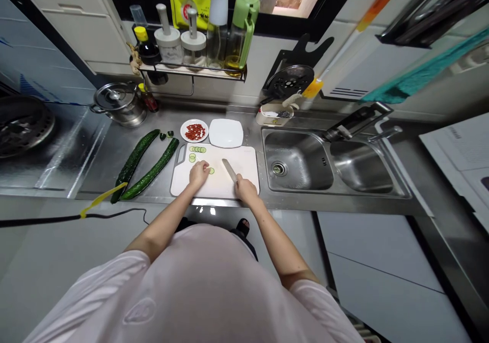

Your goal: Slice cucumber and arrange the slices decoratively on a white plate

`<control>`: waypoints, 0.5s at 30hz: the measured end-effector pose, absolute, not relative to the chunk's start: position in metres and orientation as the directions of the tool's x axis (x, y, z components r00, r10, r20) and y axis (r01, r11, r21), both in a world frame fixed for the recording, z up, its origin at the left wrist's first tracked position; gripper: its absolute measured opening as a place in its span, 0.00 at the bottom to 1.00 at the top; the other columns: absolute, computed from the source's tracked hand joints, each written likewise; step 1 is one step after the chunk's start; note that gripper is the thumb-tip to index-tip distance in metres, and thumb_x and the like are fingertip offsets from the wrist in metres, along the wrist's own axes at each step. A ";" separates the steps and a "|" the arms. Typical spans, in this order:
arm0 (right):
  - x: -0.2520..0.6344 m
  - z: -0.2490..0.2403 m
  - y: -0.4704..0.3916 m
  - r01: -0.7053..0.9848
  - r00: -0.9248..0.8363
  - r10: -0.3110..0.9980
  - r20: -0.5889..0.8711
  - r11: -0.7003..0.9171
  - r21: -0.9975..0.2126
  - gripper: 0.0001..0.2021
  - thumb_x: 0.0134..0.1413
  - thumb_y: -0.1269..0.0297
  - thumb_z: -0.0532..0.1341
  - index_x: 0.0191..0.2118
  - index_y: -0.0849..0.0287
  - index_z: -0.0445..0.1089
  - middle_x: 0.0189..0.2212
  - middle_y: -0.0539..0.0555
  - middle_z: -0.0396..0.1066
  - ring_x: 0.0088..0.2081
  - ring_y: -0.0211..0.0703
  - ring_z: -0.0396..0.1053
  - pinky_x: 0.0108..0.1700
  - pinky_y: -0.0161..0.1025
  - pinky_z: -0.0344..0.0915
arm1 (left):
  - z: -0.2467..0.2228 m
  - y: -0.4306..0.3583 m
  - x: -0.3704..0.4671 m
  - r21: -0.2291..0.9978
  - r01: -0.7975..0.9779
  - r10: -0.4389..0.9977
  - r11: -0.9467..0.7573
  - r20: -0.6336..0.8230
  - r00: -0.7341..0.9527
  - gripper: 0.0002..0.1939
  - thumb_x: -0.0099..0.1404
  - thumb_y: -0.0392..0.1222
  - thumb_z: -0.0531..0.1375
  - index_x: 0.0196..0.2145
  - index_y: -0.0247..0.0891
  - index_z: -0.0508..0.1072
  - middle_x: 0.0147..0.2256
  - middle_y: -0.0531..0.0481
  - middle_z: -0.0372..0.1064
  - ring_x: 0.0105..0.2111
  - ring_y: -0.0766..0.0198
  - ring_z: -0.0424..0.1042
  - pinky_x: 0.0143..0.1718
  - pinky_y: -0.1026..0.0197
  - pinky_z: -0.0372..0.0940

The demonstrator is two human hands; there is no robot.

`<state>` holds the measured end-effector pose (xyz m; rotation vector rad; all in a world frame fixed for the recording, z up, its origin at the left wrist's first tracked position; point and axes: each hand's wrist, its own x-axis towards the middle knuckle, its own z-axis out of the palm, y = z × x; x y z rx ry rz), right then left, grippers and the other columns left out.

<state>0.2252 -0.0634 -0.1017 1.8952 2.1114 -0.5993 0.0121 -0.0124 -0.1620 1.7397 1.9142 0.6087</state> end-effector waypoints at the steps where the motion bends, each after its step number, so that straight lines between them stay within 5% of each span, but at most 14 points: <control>1: 0.224 -0.100 -0.066 0.986 -0.143 0.889 -0.435 0.091 -0.138 0.14 0.65 0.66 0.45 0.54 0.60 0.55 0.39 0.61 0.71 0.41 0.49 0.71 0.40 0.39 0.61 | -0.163 -0.011 0.011 0.619 0.779 0.995 0.103 -0.056 -0.087 0.07 0.59 0.38 0.59 0.37 0.40 0.72 0.34 0.49 0.71 0.35 0.62 0.69 0.37 0.63 0.60; 15: 0.208 -0.083 -0.081 0.962 -0.274 0.829 -0.488 0.242 -0.129 0.13 0.62 0.71 0.47 0.50 0.59 0.58 0.39 0.62 0.71 0.42 0.50 0.70 0.41 0.41 0.61 | -0.159 -0.004 0.008 0.603 0.778 0.983 0.174 -0.151 -0.103 0.08 0.59 0.38 0.59 0.37 0.40 0.73 0.35 0.49 0.71 0.38 0.61 0.69 0.39 0.62 0.62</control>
